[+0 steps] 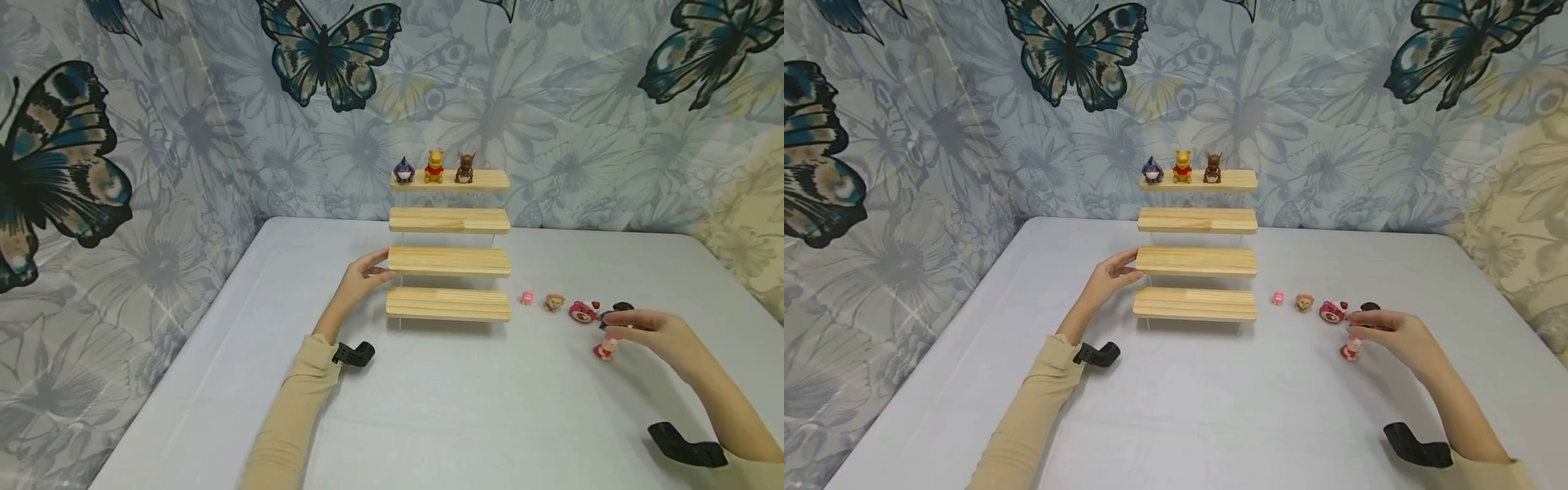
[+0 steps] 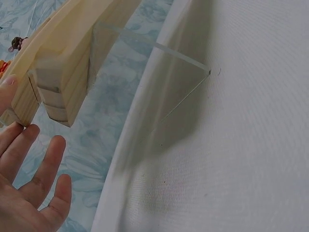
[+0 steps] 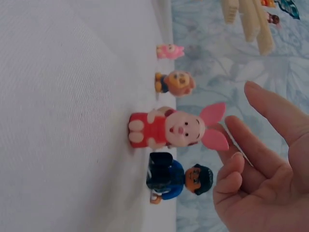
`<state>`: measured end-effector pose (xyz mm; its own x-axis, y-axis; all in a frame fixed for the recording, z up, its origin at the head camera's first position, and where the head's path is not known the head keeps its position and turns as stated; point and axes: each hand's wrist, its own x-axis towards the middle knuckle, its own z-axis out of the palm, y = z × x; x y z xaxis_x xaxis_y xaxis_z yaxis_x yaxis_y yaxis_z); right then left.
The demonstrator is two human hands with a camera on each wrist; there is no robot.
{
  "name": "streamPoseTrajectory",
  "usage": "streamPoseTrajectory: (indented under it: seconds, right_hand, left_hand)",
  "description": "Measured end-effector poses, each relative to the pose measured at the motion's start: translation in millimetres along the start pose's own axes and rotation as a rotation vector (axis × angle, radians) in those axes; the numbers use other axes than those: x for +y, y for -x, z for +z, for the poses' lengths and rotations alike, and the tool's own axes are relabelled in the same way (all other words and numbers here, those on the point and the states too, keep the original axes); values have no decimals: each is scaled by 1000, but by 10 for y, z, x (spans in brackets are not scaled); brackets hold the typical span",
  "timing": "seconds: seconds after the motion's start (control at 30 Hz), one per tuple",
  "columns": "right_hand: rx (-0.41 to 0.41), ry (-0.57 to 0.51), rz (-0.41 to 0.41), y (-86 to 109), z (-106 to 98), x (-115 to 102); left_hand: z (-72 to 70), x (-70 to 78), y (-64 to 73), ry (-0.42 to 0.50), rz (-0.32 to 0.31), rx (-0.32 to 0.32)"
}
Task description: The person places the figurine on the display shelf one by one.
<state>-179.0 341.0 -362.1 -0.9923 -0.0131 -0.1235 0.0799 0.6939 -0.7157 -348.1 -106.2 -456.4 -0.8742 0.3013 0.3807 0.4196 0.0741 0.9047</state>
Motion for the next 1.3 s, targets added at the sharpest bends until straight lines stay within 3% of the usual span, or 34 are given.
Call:
streamPoseTrajectory:
  seconds: [0.3, 0.43, 0.7, 0.93, 1.13, 1.17, 1.3]
  right_hand:
    - [-202, 98, 31, -39, -35, 72]
    - [-256, 91, 62, -52, -30, 121]
    - [-246, 150, 87, -41, 2, 193]
    - [-194, 183, 47, -43, 15, 181]
    - [-169, 211, 58, -43, 14, 156]
    - [-160, 210, 53, -48, 13, 144]
    - [-138, 180, 13, -81, 20, 89]
  left_hand:
    - [-14, 30, 11, -21, -15, 30]
    - [-13, 14, 6, -9, -4, 29]
    - [3, 18, 2, -15, -8, 19]
    - [4, 18, 0, -6, 4, 11]
    - [30, 8, -4, 2, -7, -6]
    - [33, 93, 20, -3, -25, -8]
    - [15, 122, 19, -19, -34, 7]
